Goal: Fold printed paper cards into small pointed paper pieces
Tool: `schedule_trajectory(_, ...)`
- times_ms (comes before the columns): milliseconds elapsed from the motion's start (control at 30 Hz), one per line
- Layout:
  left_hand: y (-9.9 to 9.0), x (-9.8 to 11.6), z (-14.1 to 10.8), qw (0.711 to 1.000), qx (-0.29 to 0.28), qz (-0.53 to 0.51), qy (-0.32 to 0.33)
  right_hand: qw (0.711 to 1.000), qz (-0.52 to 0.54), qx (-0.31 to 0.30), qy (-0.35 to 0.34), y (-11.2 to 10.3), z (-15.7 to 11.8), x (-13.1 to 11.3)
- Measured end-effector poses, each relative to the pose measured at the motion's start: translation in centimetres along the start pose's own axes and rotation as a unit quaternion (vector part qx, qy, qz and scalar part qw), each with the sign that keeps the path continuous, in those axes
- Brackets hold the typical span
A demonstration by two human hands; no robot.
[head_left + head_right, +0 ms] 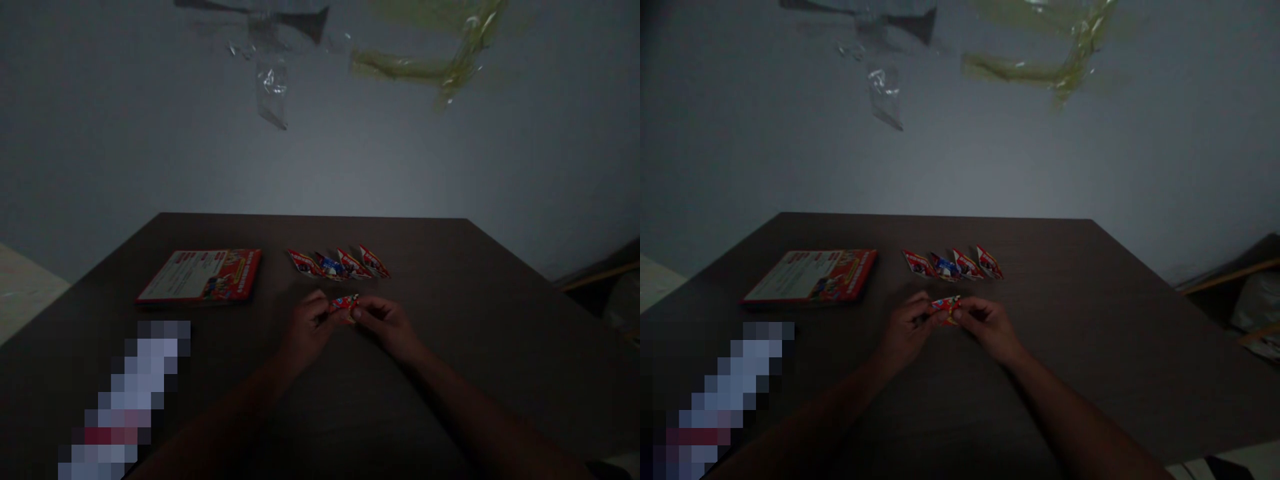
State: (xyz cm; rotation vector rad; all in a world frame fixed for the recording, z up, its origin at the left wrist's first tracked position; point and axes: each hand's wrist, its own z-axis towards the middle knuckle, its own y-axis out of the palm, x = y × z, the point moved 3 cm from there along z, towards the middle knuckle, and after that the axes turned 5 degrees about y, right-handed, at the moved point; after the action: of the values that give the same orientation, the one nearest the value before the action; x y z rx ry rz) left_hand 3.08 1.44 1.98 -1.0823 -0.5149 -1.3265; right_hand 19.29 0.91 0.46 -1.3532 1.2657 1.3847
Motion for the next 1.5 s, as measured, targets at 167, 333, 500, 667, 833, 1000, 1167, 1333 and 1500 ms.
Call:
schedule_trajectory(167, 0.8, -0.6, -0.4, 0.991, -0.046, -0.068, -0.101, 0.999, -0.037, 0.007, -0.006, 0.1, -0.2, -0.2)
schedule_trajectory(333, 1.4, -1.3, -0.7, 0.977, -0.077, -0.130, -0.152, 0.999, -0.032, -0.021, 0.012, 0.3, 0.0, 0.1)
schedule_trajectory(500, 1.4, -1.5, -0.6, 0.970, -0.086, -0.170, -0.152, 0.999, 0.018, -0.042, 0.028, 0.3, 0.0, 0.2)
schedule_trajectory(667, 1.3, -1.6, -0.5, 0.969, -0.078, -0.169, -0.165, 0.997, 0.007, -0.059, 0.042, 0.2, 0.1, 0.5)
schedule_trajectory(833, 1.2, -1.4, -0.7, 0.970, -0.082, -0.150, -0.172, 0.999, -0.013, -0.033, 0.021, 0.1, -0.1, 0.5)
schedule_trajectory(1000, 1.1, -1.0, -0.5, 0.973, -0.084, -0.143, -0.162, 0.999, 0.025, -0.043, 0.019, 0.4, -0.4, 0.5)
schedule_trajectory(1167, 0.9, -1.3, -0.4, 0.982, -0.092, -0.121, -0.114, 0.997, -0.021, -0.070, 0.007, 0.7, -0.4, 0.1)
schedule_trajectory(1333, 0.5, -1.0, -0.4, 0.995, -0.078, -0.036, -0.054, 0.993, -0.109, -0.018, -0.030, 0.3, -0.2, -0.3)
schedule_trajectory(1500, 0.1, -0.4, -0.1, 0.999, -0.032, -0.014, 0.025, 0.986, -0.155, -0.012, -0.053, 0.4, -0.2, -0.1)
